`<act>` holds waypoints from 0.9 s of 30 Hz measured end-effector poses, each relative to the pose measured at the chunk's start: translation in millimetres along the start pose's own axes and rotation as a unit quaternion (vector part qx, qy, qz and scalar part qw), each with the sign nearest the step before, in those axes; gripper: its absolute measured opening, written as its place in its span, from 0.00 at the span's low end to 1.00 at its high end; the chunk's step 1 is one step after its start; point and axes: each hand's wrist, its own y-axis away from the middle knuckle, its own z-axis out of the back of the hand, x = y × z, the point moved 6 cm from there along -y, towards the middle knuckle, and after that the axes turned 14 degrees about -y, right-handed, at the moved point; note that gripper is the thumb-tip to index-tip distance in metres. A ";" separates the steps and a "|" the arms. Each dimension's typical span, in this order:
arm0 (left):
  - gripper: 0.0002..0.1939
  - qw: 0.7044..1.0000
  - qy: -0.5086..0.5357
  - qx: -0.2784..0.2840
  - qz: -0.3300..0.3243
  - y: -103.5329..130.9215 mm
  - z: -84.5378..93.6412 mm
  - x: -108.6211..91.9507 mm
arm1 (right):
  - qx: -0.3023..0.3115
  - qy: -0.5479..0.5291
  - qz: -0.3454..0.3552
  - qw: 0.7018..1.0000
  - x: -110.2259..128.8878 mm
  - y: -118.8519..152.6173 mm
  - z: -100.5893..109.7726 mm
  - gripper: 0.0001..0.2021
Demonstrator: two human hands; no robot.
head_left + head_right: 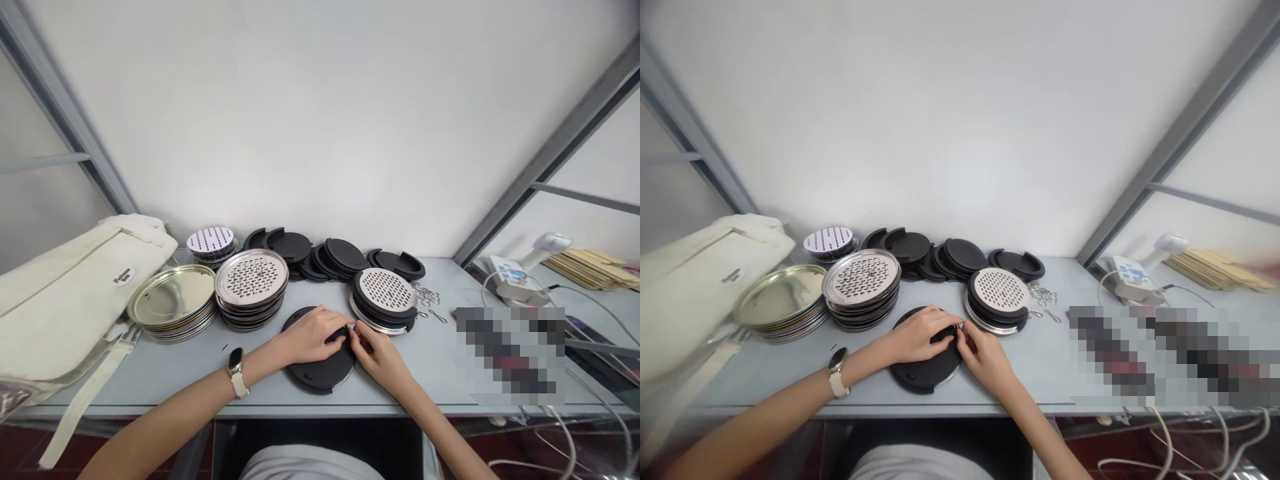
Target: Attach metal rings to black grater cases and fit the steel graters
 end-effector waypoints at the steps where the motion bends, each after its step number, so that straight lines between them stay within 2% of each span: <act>1: 0.17 1.000 0.003 0.000 0.003 0.0 -0.2 0.5 | 0.003 0.003 0.000 1.000 0.2 0.1 -0.3 0.11; 8: 0.15 0.999 0.029 0.003 0.023 -2.5 -1.4 4.7 | 0.013 0.046 0.006 0.999 4.4 -0.1 0.0 0.10; 19: 0.14 0.993 0.120 0.013 0.014 -4.3 -4.1 10.4 | 0.016 0.125 0.028 0.992 3.6 8.9 0.6 0.09; 27: 0.15 0.998 0.062 0.008 0.012 -2.5 -0.9 6.4 | 0.000 0.075 0.020 0.997 6.3 3.7 0.0 0.10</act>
